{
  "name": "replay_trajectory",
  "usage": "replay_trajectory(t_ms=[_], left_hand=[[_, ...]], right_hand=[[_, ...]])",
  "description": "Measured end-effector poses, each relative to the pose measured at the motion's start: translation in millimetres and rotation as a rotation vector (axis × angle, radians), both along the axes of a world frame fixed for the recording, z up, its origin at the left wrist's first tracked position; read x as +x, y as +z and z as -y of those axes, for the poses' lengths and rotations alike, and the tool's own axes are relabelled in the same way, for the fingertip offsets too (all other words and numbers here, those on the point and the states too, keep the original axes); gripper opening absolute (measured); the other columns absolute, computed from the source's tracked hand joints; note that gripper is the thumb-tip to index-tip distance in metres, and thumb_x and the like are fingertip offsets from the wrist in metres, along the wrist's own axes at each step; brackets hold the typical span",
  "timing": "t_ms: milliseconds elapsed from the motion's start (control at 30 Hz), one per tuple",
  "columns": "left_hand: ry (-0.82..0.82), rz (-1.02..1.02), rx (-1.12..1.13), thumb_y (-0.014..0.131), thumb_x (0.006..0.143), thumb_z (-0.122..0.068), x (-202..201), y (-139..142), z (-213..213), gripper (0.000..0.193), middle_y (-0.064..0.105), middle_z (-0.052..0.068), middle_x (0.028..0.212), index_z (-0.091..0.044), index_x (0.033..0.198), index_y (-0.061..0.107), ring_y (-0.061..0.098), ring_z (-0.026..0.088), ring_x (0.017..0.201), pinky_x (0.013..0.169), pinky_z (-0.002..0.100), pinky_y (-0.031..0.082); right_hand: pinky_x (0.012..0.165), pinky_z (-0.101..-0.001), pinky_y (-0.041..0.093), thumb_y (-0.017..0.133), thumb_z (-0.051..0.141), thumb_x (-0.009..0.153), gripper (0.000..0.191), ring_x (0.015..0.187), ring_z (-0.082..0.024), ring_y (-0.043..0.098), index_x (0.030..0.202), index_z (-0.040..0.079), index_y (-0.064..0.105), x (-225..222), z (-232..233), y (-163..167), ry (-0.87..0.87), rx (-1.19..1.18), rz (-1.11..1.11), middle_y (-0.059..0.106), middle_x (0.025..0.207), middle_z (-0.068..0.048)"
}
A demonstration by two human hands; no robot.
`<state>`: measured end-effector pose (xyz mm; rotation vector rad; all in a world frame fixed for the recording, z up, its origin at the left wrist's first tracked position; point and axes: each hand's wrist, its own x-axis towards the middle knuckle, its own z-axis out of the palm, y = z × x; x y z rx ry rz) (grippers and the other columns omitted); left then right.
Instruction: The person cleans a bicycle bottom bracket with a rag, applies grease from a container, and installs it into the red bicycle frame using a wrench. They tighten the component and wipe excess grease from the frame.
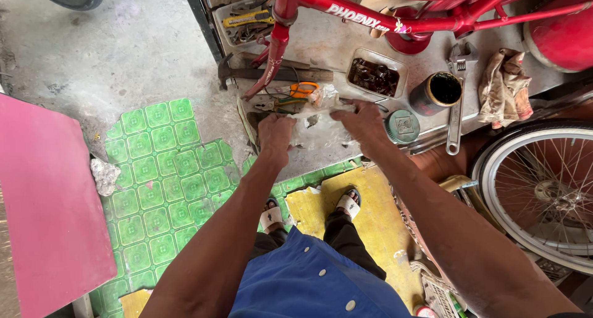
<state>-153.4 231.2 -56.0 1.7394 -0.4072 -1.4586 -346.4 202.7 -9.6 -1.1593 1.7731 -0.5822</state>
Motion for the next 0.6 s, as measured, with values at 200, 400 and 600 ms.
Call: replay_trajectory(t_ms=[200,400,600], left_hand=[[0.026,0.034,-0.188,0.064,0.082,-0.011,-3,5,3,0.016,0.061,0.007,0.079,0.002,0.09,0.066,0.051,0.018,0.069,0.061,0.037,0.041],[0.02,-0.005,-0.307,0.067,0.082,-0.011,-13,-2,2,0.025,0.065,0.004,0.083,-0.001,0.104,0.067,0.054,0.013,0.071,0.066,0.032,0.046],[-0.018,0.209,-0.333,0.068,0.089,-0.017,-16,2,-2,0.024,0.069,0.008,0.094,-0.002,0.108,0.065,0.06,0.015,0.08,0.073,0.034,0.05]], right_hand=[[0.089,-0.0385,0.056,0.083,0.029,0.075,0.069,0.099,-0.027,0.071,0.133,-0.002,0.065,-2,-2,8,0.119,-0.068,-0.161,0.073,0.117,-0.021],[0.101,-0.0369,0.051,0.084,0.022,0.075,0.05,0.111,-0.027,0.068,0.118,0.004,0.064,1,-9,20,0.205,-0.222,-0.188,0.071,0.118,-0.017],[0.115,-0.0548,0.04,0.076,0.007,0.085,0.014,0.142,-0.036,0.044,0.097,0.013,0.075,11,-24,16,0.484,-0.854,-0.298,0.057,0.146,-0.012]])
